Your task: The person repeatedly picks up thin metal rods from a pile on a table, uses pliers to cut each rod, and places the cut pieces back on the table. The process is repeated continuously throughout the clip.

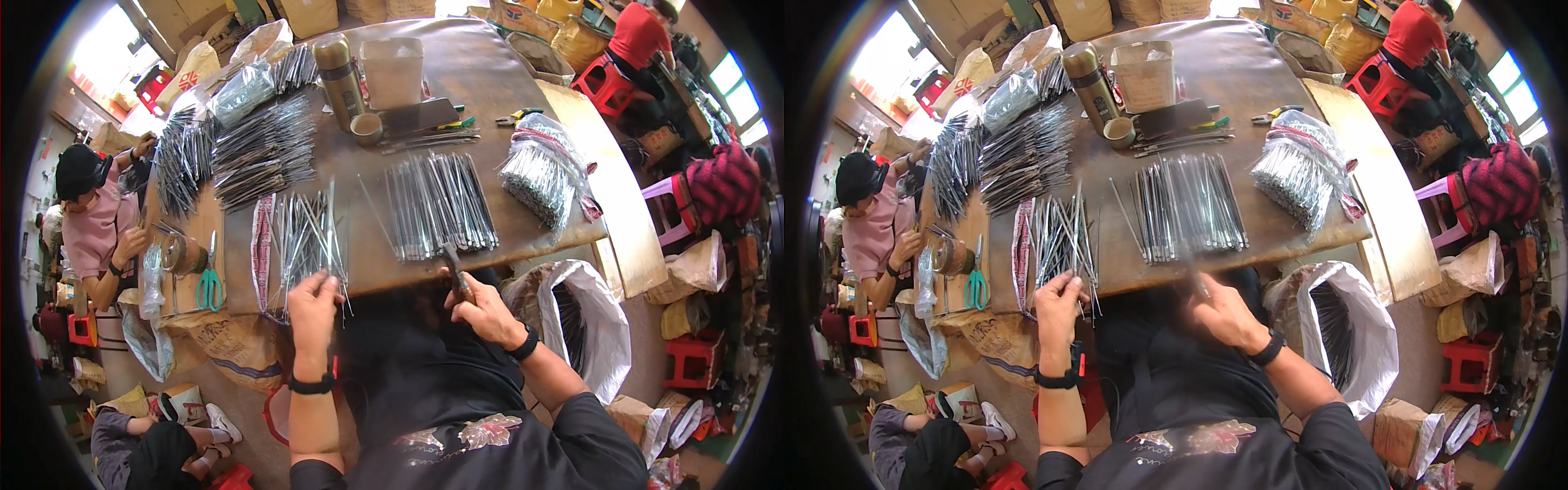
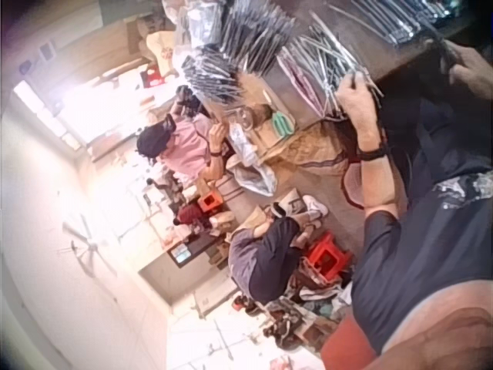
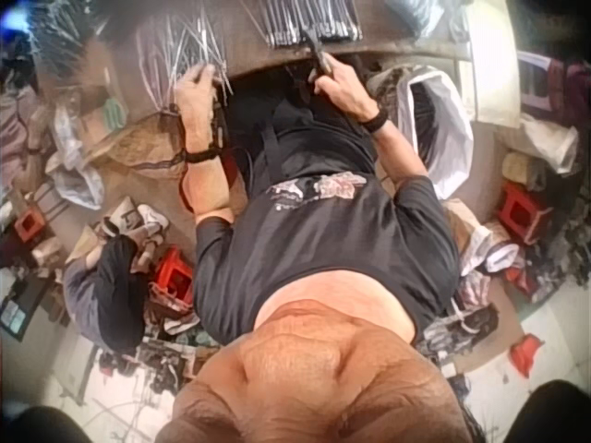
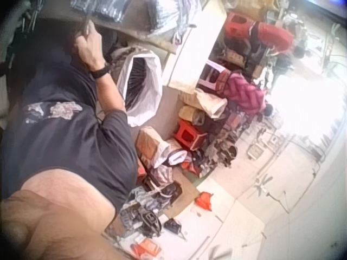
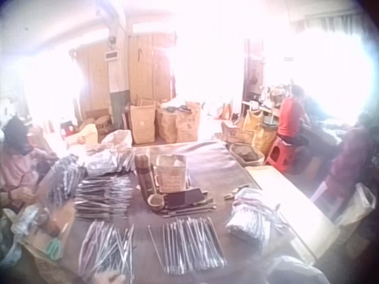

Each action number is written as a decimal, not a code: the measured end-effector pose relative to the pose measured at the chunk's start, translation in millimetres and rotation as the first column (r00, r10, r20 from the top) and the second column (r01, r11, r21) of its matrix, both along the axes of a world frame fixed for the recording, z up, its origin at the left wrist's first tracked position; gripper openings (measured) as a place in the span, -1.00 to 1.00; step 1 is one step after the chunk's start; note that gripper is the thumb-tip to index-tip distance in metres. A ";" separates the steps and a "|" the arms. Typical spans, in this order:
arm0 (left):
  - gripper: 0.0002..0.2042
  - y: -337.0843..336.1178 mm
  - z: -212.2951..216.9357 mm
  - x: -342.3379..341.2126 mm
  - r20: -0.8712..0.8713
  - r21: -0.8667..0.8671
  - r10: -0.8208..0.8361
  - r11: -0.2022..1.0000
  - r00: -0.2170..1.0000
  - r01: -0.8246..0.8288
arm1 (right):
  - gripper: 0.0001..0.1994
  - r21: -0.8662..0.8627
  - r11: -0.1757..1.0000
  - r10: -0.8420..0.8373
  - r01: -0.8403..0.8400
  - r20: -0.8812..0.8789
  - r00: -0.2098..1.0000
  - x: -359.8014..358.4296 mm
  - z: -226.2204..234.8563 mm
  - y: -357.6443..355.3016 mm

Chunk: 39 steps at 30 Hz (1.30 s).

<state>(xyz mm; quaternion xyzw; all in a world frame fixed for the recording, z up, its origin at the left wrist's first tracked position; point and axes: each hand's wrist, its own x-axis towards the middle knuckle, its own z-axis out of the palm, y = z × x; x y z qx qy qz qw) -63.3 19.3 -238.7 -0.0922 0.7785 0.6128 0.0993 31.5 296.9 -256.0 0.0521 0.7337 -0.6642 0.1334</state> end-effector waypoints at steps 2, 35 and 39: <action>-0.68 -9.8 -9.2 -10.3 0.095 0.011 0.062 0.998 0.994 -0.063 | -0.41 -0.071 0.996 -0.053 0.051 -0.032 0.998 1.5 0.0 3.5; -0.70 -29.3 -2.7 -57.3 -0.193 -0.900 -0.807 0.373 0.558 0.227 | -0.43 -0.354 0.909 -0.200 0.218 0.086 0.976 6.9 10.5 8.2; -0.83 10.8 -10.7 -12.9 -0.479 -0.582 -0.485 0.800 0.731 0.150 | -0.44 -0.417 0.878 -0.206 0.234 0.112 0.972 10.3 9.3 11.5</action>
